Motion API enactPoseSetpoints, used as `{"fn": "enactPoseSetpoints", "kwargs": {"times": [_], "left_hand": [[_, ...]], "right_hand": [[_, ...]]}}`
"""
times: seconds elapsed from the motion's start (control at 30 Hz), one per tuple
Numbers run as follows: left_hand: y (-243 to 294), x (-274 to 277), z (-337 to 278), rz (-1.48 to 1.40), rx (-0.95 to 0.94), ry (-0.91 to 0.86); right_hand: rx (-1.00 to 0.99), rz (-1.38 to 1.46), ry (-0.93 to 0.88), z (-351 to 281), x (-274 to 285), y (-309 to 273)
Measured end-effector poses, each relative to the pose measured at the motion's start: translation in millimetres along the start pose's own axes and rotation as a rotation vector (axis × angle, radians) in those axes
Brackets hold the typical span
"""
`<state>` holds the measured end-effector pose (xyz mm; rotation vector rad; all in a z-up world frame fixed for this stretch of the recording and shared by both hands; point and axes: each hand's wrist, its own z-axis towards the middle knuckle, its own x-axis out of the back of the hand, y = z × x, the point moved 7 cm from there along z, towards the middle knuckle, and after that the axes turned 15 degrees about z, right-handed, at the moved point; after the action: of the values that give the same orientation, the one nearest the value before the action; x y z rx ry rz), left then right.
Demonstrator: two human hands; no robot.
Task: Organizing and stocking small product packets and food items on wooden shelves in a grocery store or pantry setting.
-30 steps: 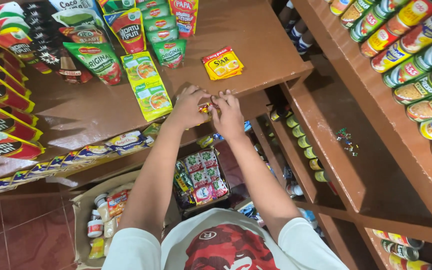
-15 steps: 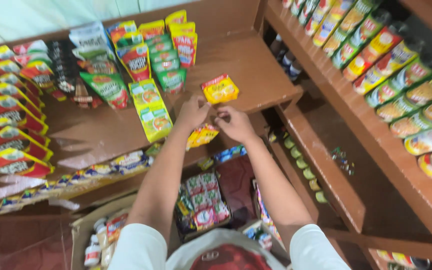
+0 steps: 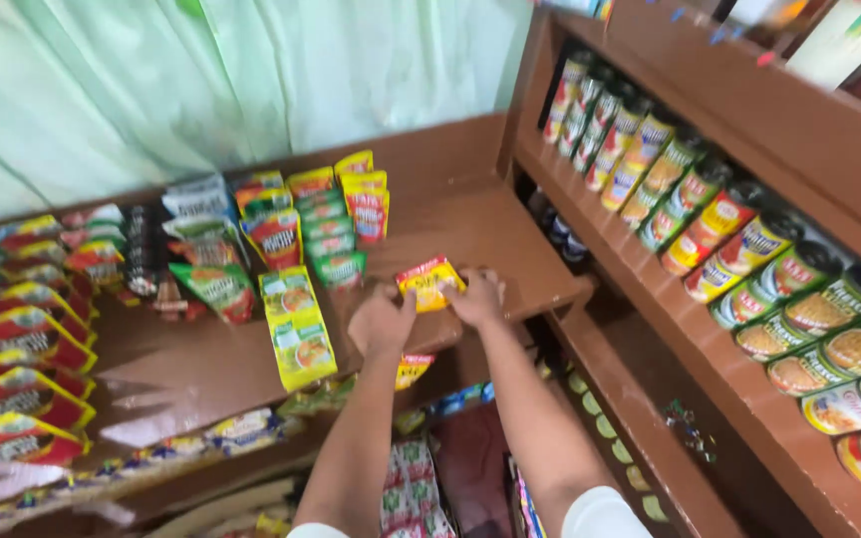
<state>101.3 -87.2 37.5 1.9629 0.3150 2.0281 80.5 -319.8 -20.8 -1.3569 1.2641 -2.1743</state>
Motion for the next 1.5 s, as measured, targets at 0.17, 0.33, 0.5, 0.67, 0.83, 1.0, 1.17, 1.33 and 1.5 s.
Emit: {"fn": "enactPoseSetpoints", "kwargs": {"times": [0.17, 0.33, 0.5, 0.67, 0.83, 1.0, 1.17, 1.33, 1.5], "left_hand": [[-4.3, -4.0, 3.0, -0.057, 0.027, 0.049], [-3.6, -4.6, -3.5, -0.049, -0.028, 0.079], [-4.1, -13.6, -3.4, -0.075, -0.090, 0.051], [-4.8, -13.9, -1.2, -0.073, -0.106, 0.073], [-2.1, -8.2, -6.8, -0.044, -0.110, 0.059], [-0.8, -6.5, -8.1, -0.042, -0.122, 0.052], [-3.7, -9.9, -4.0, -0.089, -0.116, 0.043], [-9.7, -12.2, -0.6, -0.203, -0.054, 0.055], [-10.8, -14.2, -0.7, -0.479, -0.183, 0.072]], "right_hand": [[0.035, 0.143, 0.036, 2.3, -5.4, 6.6], [0.084, 0.285, 0.076, -2.1, -1.2, 8.8], [0.000, 0.107, 0.026, -1.8, -1.3, -1.4], [0.015, 0.151, 0.012, -9.2, 4.5, -12.9], [0.093, 0.263, 0.063, -25.4, 8.6, -16.8], [0.192, 0.134, 0.155, -35.3, 15.3, -31.9], [0.147, 0.226, 0.054, -27.2, 4.1, -8.6], [0.081, 0.690, -0.054, -13.4, -0.9, 18.0], [-0.051, 1.085, -0.265, -22.2, 11.0, 10.8]]}}
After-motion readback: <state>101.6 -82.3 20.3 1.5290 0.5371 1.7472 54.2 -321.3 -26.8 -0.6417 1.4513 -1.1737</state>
